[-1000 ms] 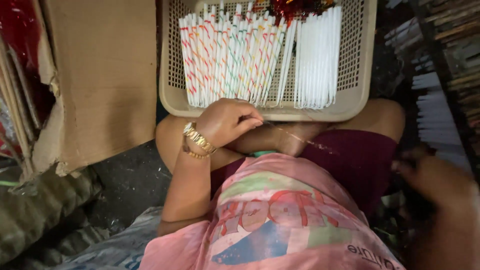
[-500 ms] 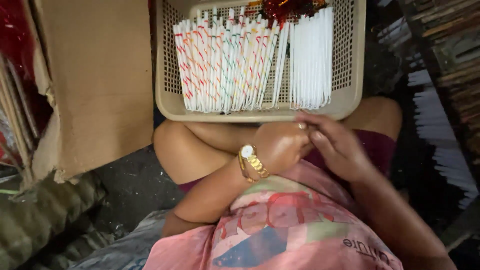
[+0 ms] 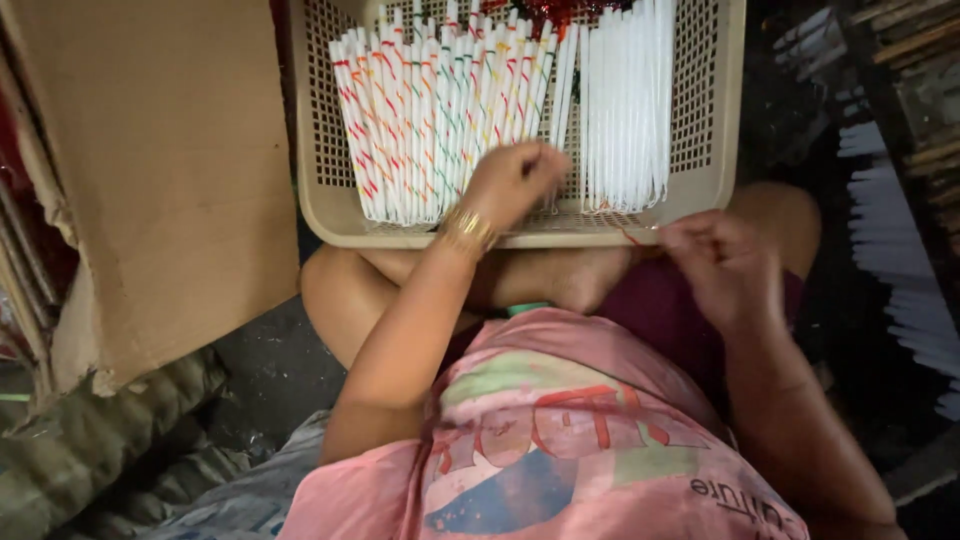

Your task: Manually wrapping thin white sticks with a decorative spiral paper or tape

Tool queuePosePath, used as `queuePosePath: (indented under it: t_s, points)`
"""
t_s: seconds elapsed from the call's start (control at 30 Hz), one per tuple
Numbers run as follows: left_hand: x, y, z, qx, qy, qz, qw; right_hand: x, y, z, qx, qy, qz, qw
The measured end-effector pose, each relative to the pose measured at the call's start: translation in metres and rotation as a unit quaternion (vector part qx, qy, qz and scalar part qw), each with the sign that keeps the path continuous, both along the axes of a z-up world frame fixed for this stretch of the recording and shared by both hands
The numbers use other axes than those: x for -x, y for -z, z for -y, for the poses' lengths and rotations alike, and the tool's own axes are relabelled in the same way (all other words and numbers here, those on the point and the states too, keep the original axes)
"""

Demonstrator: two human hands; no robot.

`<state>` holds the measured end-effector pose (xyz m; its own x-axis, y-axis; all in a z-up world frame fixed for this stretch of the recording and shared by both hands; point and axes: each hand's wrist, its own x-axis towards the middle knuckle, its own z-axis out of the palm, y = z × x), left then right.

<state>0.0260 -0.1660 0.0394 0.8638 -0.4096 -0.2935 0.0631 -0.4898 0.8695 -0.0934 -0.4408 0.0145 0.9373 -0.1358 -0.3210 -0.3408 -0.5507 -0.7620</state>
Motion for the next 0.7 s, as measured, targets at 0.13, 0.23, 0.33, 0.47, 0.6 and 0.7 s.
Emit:
queuePosePath:
  t_s: [0.13, 0.23, 0.33, 0.47, 0.6, 0.7]
  points:
    - [-0.045, 0.040, 0.036, -0.157, -0.065, -0.092, 0.981, 0.003, -0.022, 0.009, -0.098, -0.019, 0.259, 0.961]
    - [-0.065, 0.088, 0.059, -0.285, -0.075, -0.159, 0.942, 0.006, -0.035, 0.006, -0.294, 0.060, 0.249, 0.921]
    - [-0.074, 0.115, 0.070, -0.342, -0.054, -0.153, 0.926, 0.005, -0.041, 0.011, -0.451, 0.119, 0.157, 0.871]
    - [-0.065, 0.094, 0.051, -0.262, -0.134, -0.144, 0.945, 0.005, -0.023, 0.021, -0.446, 0.124, 0.053, 0.885]
    - [-0.073, 0.136, 0.019, -0.277, -0.116, -0.152, 0.942, 0.008, -0.003, 0.024, -0.435, 0.129, 0.065, 0.889]
    - [-0.057, 0.104, -0.015, -0.130, -0.208, -0.142, 0.959, 0.006, -0.005, 0.024, -0.372, 0.090, 0.095, 0.919]
